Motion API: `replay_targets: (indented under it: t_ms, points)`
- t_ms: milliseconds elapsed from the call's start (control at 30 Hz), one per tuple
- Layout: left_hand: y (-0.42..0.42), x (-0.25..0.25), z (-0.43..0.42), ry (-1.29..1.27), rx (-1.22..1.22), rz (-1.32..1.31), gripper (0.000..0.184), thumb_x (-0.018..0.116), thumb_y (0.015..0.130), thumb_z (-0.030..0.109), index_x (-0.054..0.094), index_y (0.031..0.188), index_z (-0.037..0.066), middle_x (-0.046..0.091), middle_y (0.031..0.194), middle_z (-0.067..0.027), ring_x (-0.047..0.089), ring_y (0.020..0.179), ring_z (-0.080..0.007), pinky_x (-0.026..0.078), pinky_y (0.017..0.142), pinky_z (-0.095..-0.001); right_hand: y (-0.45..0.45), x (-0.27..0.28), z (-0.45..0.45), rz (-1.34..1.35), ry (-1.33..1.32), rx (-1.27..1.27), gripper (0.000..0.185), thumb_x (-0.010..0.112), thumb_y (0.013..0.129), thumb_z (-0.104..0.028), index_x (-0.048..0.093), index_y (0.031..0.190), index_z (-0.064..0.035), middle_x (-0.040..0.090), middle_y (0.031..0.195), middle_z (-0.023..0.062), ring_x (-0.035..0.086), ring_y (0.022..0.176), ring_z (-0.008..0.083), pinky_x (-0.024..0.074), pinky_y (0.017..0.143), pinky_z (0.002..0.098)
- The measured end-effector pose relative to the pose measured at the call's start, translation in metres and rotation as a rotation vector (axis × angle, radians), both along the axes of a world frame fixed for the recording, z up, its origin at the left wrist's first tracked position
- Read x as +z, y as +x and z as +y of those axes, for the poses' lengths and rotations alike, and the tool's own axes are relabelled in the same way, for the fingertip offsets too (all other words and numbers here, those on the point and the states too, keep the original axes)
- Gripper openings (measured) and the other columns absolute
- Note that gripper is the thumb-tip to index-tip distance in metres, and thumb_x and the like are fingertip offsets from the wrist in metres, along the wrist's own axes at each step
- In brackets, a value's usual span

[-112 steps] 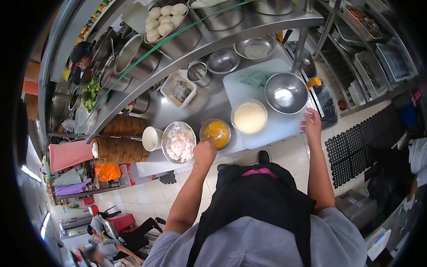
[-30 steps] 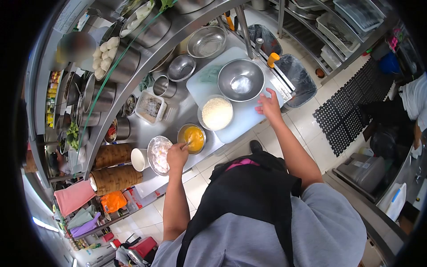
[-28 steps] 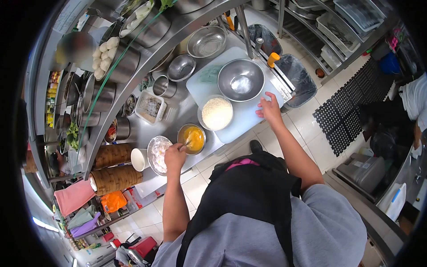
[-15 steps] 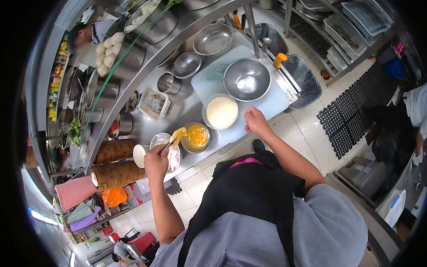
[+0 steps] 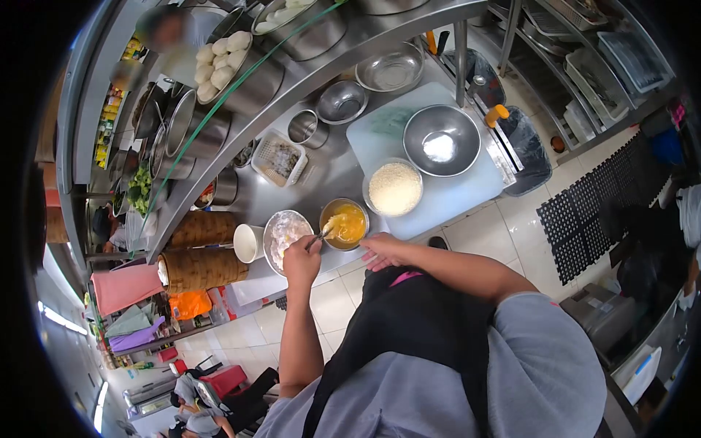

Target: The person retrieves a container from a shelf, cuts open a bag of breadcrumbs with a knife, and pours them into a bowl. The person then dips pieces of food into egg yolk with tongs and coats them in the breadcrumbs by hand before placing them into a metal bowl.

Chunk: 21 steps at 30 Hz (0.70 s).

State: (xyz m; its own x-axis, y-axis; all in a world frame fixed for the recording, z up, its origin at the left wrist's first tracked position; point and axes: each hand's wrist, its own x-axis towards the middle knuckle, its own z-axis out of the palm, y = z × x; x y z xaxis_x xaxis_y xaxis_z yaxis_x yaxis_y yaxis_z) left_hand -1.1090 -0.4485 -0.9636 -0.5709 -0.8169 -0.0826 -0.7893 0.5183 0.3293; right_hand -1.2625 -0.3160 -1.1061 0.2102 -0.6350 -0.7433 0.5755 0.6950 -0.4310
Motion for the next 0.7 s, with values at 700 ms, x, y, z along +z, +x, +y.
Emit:
replay_targets:
  t_ms: [700]
  points:
    - [-0.018,-0.010,-0.008,0.038,0.000,0.102,0.019,0.069,0.085,0.020,0.075,0.102,0.012,0.072,0.087,-0.0199,0.070,0.086,-0.0416,0.055,0.074,-0.0517,0.041,-0.001,-0.030,-0.092,-0.062,-0.134,0.041,0.067,0.097,-0.032,0.049,0.126,-0.0088,0.059,0.119,0.0132,0.070,0.093,0.0297,0.0613,0.080,0.0418]
